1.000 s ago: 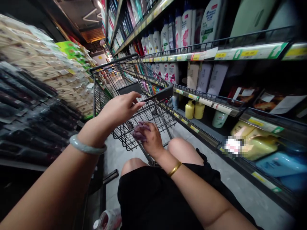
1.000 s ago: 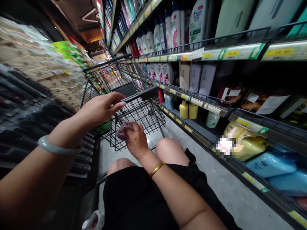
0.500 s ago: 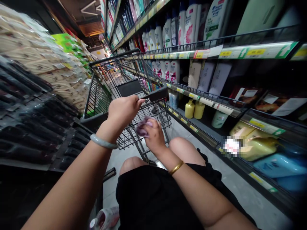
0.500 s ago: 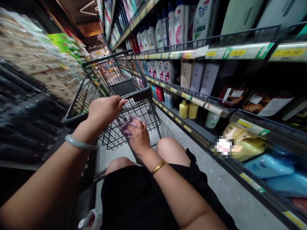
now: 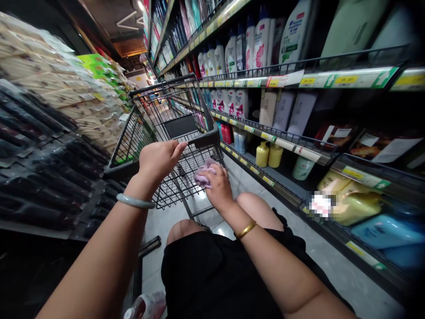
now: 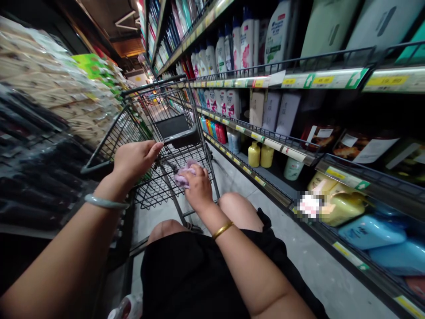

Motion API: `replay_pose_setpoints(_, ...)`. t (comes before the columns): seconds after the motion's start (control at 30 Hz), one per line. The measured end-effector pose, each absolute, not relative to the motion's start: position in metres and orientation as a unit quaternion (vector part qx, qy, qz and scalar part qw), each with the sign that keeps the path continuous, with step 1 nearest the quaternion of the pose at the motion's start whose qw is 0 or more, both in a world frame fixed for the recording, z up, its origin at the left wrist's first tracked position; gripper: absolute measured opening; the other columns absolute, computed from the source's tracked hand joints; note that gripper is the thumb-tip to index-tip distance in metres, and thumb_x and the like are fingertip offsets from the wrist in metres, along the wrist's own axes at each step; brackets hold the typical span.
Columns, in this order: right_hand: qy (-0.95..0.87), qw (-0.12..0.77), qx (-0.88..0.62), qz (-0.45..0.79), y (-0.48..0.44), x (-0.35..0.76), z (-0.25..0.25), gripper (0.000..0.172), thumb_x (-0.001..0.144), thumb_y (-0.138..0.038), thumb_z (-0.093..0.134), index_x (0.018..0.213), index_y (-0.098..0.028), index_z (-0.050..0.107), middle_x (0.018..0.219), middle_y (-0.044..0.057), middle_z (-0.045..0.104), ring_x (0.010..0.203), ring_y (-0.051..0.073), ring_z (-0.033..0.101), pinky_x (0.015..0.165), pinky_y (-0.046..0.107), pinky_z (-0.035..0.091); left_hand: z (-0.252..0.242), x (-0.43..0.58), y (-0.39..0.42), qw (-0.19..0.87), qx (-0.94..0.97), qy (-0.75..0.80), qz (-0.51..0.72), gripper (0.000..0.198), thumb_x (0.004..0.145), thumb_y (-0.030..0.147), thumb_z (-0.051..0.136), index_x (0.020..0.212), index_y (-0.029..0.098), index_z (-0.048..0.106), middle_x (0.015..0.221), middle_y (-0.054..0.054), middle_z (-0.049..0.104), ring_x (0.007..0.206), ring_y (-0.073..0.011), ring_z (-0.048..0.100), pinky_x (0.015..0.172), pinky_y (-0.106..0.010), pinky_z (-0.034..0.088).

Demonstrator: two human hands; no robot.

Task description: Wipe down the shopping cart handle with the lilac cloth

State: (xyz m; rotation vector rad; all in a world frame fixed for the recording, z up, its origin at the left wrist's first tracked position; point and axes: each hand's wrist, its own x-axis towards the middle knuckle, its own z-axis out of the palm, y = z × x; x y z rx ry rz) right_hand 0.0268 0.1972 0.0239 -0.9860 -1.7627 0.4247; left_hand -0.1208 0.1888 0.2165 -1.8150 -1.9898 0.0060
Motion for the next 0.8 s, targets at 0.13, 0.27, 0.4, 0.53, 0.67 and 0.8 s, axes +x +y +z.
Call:
replay_pose_setpoints(0.13,-0.768,0.446,-0.405,0.218,0.198,0.022,0.01,0.044,0.081,-0.004,0.065,0.113,-0.029,0.081,0.137,0.01,0.061,0.117,0.027,0.057,0.104,0.045,0.056,0.217,-0.128,0.187,0.212,-0.646,-0.733,0.001,0.08,0.102,0.071,0.011,0.1,0.024,0.076,0.097,-0.015,0.077,0.087,-0.0302,0.069,0.065,-0.035,0.028)
replay_pose_setpoints(0.27,-0.738,0.502,-0.374,0.25,0.201,0.028,0.013,0.042,0.078,-0.006,0.069,0.112,-0.027,0.08,0.134,0.009,0.061,0.125,0.026,0.059,0.111,0.042,0.054,0.216,-0.144,0.186,0.211,-0.648,-0.732,-0.001,0.075,0.103,0.067,0.013,0.099,0.023,0.073,0.096,-0.014,0.076,0.086,-0.0284,0.065,0.064,-0.034,0.023)
replay_pose_setpoints(0.4,-0.691,0.557,-0.385,0.255,0.214,0.042,0.015,0.04,0.078,-0.007,0.068,0.112,-0.026,0.08,0.134,0.01,0.061,0.129,0.026,0.059,0.117,0.043,0.05,0.21,-0.163,0.185,0.23,-0.631,-0.741,-0.015,0.066,0.104,0.063,0.017,0.084,0.022,0.065,0.086,-0.013,0.07,0.079,-0.0271,0.06,0.062,-0.034,0.019)
replay_pose_setpoints(0.53,-0.655,0.522,-0.425,0.342,0.223,0.043,0.009,0.032,0.074,-0.009,0.069,0.099,-0.024,0.081,0.116,0.008,0.068,0.109,0.024,0.067,0.105,0.041,0.058,0.208,-0.172,0.178,0.233,-0.643,-0.727,-0.061,0.051,0.106,0.055,0.029,0.075,0.021,0.052,0.076,-0.008,0.058,0.071,-0.0222,0.048,0.064,-0.034,0.016)
replay_pose_setpoints(0.67,-0.612,0.607,-0.371,0.346,0.221,0.036,0.019,0.043,0.073,-0.009,0.066,0.112,-0.024,0.078,0.126,0.007,0.066,0.121,0.022,0.066,0.111,0.035,0.055,0.211,-0.177,0.167,0.208,-0.661,-0.715,-0.092,0.051,0.108,0.053,0.034,0.072,0.019,0.046,0.072,-0.003,0.048,0.067,-0.0168,0.038,0.065,-0.031,0.015)
replay_pose_setpoints(0.8,-0.602,0.62,-0.331,0.379,0.217,0.031,0.019,0.04,0.072,-0.011,0.069,0.108,-0.024,0.079,0.126,0.007,0.066,0.129,0.023,0.063,0.118,0.036,0.05,0.208,-0.186,0.159,0.214,-0.653,-0.716,-0.123,0.054,0.108,0.053,0.035,0.07,0.018,0.05,0.069,-0.002,0.044,0.066,-0.015,0.036,0.064,-0.028,0.015)
